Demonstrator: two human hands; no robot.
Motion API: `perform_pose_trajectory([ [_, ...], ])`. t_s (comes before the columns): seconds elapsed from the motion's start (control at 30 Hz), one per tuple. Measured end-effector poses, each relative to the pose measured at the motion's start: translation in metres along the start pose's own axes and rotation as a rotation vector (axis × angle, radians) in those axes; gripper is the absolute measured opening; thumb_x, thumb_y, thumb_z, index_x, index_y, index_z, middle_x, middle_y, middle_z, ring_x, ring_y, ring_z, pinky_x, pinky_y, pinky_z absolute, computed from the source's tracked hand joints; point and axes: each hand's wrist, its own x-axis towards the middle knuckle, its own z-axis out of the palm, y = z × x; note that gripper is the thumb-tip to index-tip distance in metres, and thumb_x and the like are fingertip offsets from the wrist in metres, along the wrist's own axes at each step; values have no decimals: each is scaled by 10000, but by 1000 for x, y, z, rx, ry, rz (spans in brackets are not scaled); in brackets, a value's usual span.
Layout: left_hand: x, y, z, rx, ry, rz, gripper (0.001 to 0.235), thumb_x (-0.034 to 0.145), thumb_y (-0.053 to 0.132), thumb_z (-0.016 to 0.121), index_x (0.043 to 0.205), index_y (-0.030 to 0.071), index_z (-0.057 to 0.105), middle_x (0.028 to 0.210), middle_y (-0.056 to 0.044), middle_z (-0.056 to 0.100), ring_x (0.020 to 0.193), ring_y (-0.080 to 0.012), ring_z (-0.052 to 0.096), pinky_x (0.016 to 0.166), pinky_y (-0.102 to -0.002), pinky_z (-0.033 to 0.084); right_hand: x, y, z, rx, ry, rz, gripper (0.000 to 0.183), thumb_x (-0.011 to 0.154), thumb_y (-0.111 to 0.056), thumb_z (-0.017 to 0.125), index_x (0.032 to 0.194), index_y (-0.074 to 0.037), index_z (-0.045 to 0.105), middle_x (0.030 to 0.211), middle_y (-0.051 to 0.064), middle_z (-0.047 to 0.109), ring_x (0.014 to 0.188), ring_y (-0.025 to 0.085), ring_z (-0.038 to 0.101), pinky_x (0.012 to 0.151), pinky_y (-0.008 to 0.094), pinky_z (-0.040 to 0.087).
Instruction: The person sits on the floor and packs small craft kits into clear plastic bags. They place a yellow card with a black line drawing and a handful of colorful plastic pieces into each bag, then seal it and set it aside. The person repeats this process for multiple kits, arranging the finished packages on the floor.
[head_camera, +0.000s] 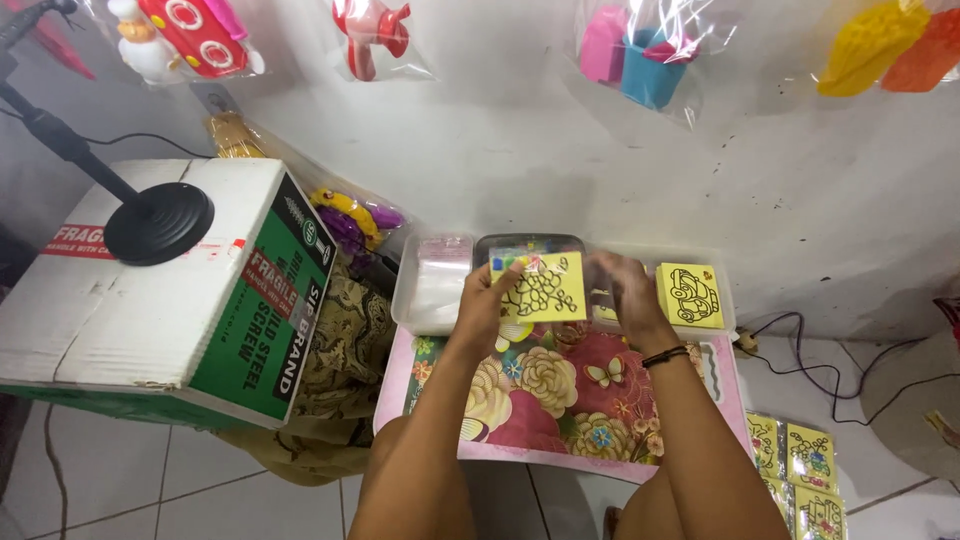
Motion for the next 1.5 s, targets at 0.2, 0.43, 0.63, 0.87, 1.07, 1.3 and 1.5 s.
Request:
perform_pose_trajectory([
  [0.2,17,-12,-10,-200,45,27,245,948,174,728,1028,-46,657,880,-213,756,723,-265,767,686,-374,639,-57,-72,27,-1055,-210,272,415,914,-128,496,1105,196,672,1021,398,693,980,491,686,821,550,573],
  [0.43,26,-27,-4,-232,4,-5,273,969,183,712,1099,-53,667,938,-230,754,768,-276,769,714,-396,645,-1,10,19,-1462,-409,447,374,857,-286,565,1040,5,713,714,102,689,626,185,669,617,324,526],
  [0.63,30,-24,0,-232,53,-34,290,946,192,737,1085,-52,663,928,-213,755,749,-285,766,693,-378,638,13,47,-3,-1703,-590,446,534,758,-240,610,1284,-264,699,1182,156,737,999,296,750,815,365,569],
  [0.87,23,-17,3,-182,27,-48,276,939,205,742,1058,-33,668,925,-207,759,751,-280,767,684,-383,639,17,22,6,-1657,-496,543,849,794,-384,604,1539,-42,382,1167,156,677,983,242,664,865,305,493],
  [1.07,22,-15,-3,-168,-3,-32,261,953,212,726,1056,-23,677,929,-209,761,752,-283,768,691,-384,636,66,133,-73,-1807,-348,465,1012,765,-746,526,1599,-227,282,1641,14,364,1498,189,376,1260,367,231],
  [1.3,19,-13,-9,-115,-8,-14,256,954,233,726,1051,-1,683,924,-195,763,743,-271,767,697,-379,636,113,204,-146,-1894,-328,38,1179,763,-850,544,1652,-164,183,1693,66,284,1562,226,245,1260,570,-104],
  [1.5,26,-18,-23,-100,9,7,262,947,226,732,1028,-17,675,899,-193,765,721,-262,767,666,-359,633,40,70,-46,-1607,-307,87,662,806,-593,684,1327,-189,637,1346,102,666,1261,348,633,1046,464,547],
])
